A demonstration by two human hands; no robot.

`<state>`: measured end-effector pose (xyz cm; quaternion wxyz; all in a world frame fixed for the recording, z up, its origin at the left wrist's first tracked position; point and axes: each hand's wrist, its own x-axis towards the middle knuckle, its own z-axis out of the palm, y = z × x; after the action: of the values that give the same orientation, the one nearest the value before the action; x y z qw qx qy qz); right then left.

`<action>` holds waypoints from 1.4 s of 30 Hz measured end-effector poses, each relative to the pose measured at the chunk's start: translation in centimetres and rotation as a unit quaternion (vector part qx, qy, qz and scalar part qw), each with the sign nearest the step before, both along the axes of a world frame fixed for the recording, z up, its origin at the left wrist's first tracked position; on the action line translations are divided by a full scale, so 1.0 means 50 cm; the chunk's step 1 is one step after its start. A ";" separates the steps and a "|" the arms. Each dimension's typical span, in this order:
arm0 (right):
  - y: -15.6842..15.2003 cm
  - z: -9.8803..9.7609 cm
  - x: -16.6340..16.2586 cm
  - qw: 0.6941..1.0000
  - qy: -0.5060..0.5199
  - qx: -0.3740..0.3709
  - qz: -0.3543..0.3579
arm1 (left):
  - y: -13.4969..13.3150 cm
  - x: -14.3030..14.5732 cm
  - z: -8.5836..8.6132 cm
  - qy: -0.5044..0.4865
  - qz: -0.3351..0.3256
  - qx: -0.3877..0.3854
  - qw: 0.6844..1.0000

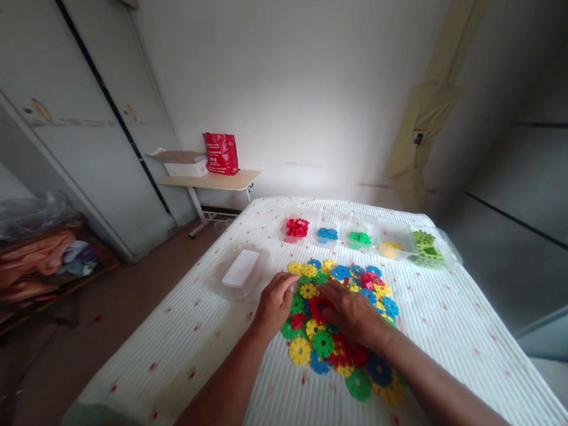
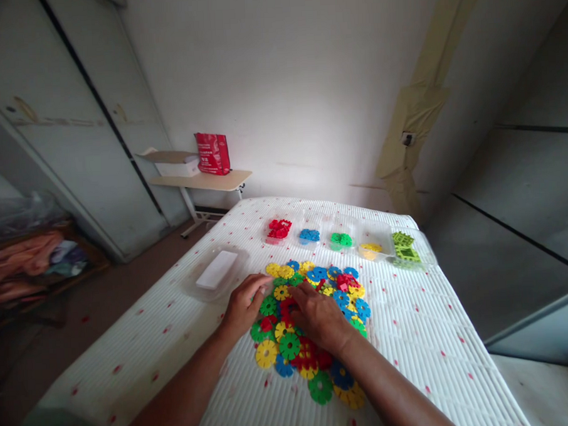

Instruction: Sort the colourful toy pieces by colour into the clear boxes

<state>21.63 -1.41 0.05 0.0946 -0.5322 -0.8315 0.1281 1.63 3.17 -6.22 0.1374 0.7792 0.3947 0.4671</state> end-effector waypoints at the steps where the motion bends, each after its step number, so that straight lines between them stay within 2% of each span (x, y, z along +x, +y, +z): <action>1: -0.003 0.001 0.000 1.000 -0.004 0.002 0.010 | 0.001 -0.001 -0.001 -0.001 0.001 0.000 1.000; 5: -0.010 0.000 0.001 0.998 -0.042 0.012 0.038 | 0.002 -0.001 -0.008 0.001 0.000 -0.004 1.000; 17: 0.006 -0.016 -0.011 0.996 -0.076 0.026 0.033 | 0.003 0.002 -0.008 -0.014 0.013 -0.023 1.000; 22: 0.025 -0.006 -0.003 0.998 -0.040 0.023 0.037 | 0.002 0.001 -0.006 -0.045 0.026 -0.049 0.997; 27: 0.098 0.019 0.003 0.998 -0.016 0.059 0.002 | 0.009 -0.002 -0.018 -0.066 0.063 -0.072 0.993; 33: 0.278 0.070 -0.044 0.989 -0.011 0.127 -0.078 | 0.012 -0.002 -0.026 -0.037 0.071 -0.090 0.993; 36: 0.345 0.090 -0.077 0.984 0.014 0.135 -0.113 | 0.011 -0.001 -0.023 -0.030 0.068 -0.087 0.993; 39: 0.358 0.091 -0.086 0.981 0.023 0.154 -0.115 | 0.012 -0.002 -0.022 -0.031 0.064 -0.083 0.994; 42: 0.325 0.074 -0.055 0.979 0.036 0.180 -0.093 | 0.012 -0.004 -0.025 -0.030 0.057 -0.087 0.994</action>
<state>18.85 14.85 3.77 0.2303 -0.5761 -0.7842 -0.0141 1.45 3.80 -7.45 0.1892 0.7261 0.4733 0.4614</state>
